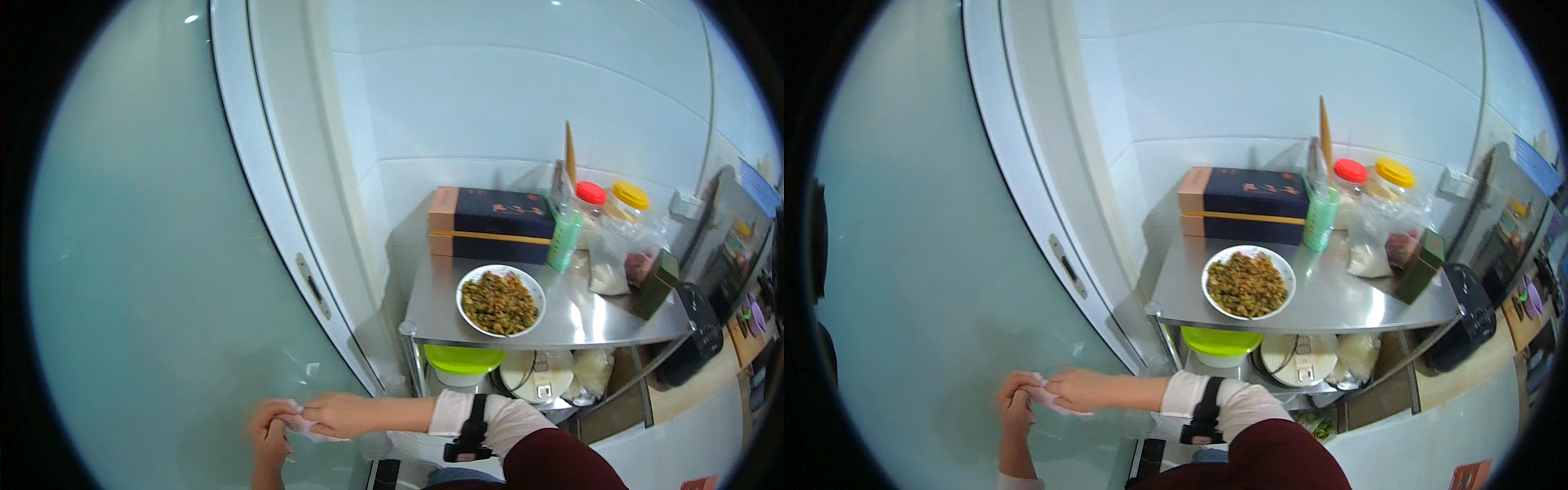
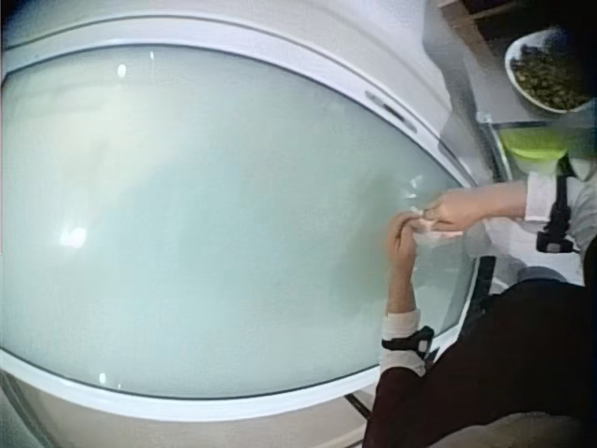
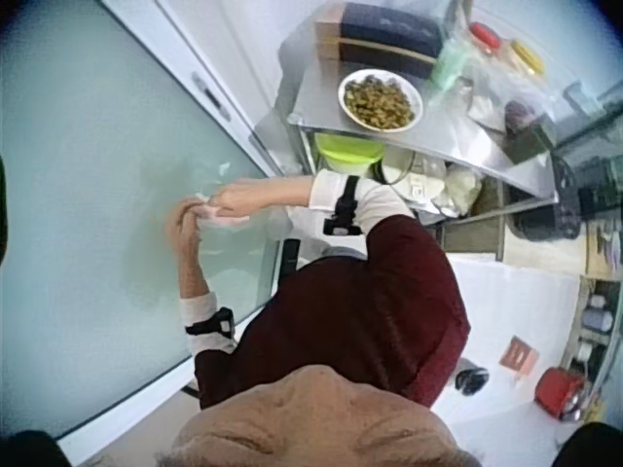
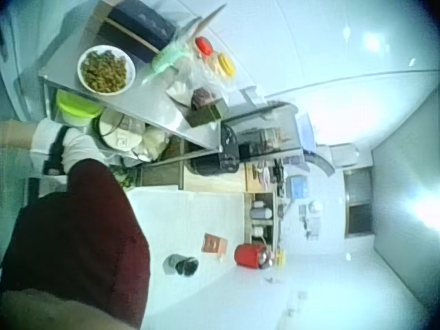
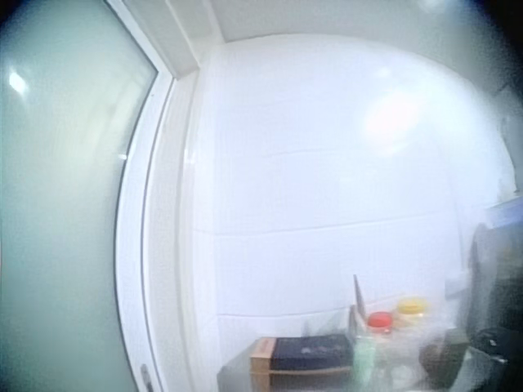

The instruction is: The person wipes the front of a red dish cabinet, then the countertop, and then a large glass door using a pink cloth. After cleaning, the person picks up a bowl of food and places it on a dining table.

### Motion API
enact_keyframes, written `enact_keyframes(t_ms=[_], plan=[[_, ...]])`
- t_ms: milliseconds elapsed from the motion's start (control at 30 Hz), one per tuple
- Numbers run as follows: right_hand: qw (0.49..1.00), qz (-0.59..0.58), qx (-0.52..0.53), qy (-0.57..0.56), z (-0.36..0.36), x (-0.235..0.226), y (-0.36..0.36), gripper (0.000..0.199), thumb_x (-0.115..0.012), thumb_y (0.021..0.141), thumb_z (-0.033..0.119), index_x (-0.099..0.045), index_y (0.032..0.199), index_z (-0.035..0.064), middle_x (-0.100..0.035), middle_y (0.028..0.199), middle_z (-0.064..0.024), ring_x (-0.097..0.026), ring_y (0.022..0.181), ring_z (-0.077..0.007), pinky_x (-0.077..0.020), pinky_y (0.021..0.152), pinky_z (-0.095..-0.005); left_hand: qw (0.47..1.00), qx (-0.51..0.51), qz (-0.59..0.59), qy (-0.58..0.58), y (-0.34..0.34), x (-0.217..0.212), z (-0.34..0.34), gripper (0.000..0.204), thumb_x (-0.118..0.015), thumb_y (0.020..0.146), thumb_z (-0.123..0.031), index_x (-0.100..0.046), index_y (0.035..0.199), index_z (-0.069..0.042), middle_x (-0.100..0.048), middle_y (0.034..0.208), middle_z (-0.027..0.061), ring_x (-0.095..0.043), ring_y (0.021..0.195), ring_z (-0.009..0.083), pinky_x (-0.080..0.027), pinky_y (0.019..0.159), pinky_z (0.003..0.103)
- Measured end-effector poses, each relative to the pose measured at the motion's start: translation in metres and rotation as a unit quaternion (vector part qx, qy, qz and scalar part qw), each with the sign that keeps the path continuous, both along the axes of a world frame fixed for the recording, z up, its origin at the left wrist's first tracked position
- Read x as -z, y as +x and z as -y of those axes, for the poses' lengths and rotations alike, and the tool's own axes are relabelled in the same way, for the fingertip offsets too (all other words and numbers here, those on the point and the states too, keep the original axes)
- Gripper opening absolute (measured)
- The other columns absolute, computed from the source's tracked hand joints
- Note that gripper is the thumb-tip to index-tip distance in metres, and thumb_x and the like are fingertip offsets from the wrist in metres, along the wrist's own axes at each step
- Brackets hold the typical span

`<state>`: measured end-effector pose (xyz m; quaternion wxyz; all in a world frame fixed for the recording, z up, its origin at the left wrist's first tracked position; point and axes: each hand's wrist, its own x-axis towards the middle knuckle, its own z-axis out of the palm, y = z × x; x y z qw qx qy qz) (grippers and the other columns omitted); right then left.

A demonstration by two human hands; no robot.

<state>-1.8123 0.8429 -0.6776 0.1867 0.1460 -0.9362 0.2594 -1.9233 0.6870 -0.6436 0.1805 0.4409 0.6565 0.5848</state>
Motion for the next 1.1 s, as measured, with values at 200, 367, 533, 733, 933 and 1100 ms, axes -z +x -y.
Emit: enact_keyframes(t_ms=[200,367,533,733,933,1100], plan=[[0.972,0.150,0.160,-0.082,-0.045,-0.013,0.126,0.028,-0.050,0.091,0.028,-0.059,0.101,0.0034,-0.063,0.093,-0.0155,-0.060,0.083,-0.0345,-0.0479,0.072,-0.0410,0.955,0.224,0.190,0.050,0.036,0.029,-0.087,0.031,-0.042,0.086,-0.020,-0.056,0.067,0.002,-0.054,0.069,0.0090,-0.052,0.065,0.0190,-0.045,0.068,0.033],[0.910,0.067,0.379,-0.151,-0.082,-0.036,0.238,0.028,-0.050,0.092,0.029,-0.062,0.093,0.0038,-0.064,0.078,-0.0154,-0.063,0.061,-0.0250,-0.0509,0.061,-0.0365,0.902,0.314,0.290,-0.051,0.069,0.020,-0.148,0.025,-0.052,0.089,-0.018,-0.056,0.073,0.001,-0.052,0.059,0.0064,-0.051,0.057,0.0139,-0.047,0.061,0.029],[0.715,-0.042,0.587,-0.377,-0.121,-0.048,0.327,0.043,-0.043,0.096,0.036,-0.060,0.094,-0.0037,-0.058,0.066,-0.0080,-0.060,0.054,-0.0173,-0.0504,0.049,-0.0281,0.889,0.364,0.248,-0.127,0.099,0.000,-0.210,0.027,-0.054,0.084,-0.009,-0.053,0.108,0.005,-0.060,0.075,0.0093,-0.055,0.063,0.0117,-0.048,0.062,0.026],[0.631,-0.023,0.563,-0.533,-0.172,-0.026,0.361,0.058,-0.037,0.096,0.042,-0.040,0.122,-0.0096,-0.055,0.091,-0.0202,-0.063,0.059,-0.0254,-0.0541,0.049,-0.0320,0.880,0.321,0.304,-0.172,0.132,0.001,-0.273,0.060,-0.051,0.078,-0.001,-0.029,0.134,0.008,-0.060,0.106,0.0126,-0.058,0.075,0.0138,-0.049,0.062,0.026],[0.651,0.088,0.465,-0.594,-0.205,-0.028,0.343,0.068,-0.031,0.093,0.055,-0.033,0.129,-0.0031,-0.061,0.088,-0.0236,-0.065,0.065,-0.0275,-0.0564,0.055,-0.0326,0.833,0.442,0.286,-0.170,0.140,0.016,-0.312,0.048,-0.049,0.074,0.001,-0.051,0.122,0.002,-0.061,0.105,0.0088,-0.060,0.076,0.0114,-0.048,0.064,0.023],[0.676,0.076,0.425,-0.597,-0.212,-0.029,0.328,0.068,-0.031,0.091,0.060,-0.035,0.125,0.0006,-0.062,0.090,-0.0204,-0.066,0.067,-0.0252,-0.0581,0.057,-0.0300,0.819,0.443,0.322,-0.173,0.136,0.016,-0.315,0.064,-0.044,0.070,0.004,-0.037,0.134,0.004,-0.058,0.115,0.0141,-0.062,0.088,0.0160,-0.051,0.071,0.025]])
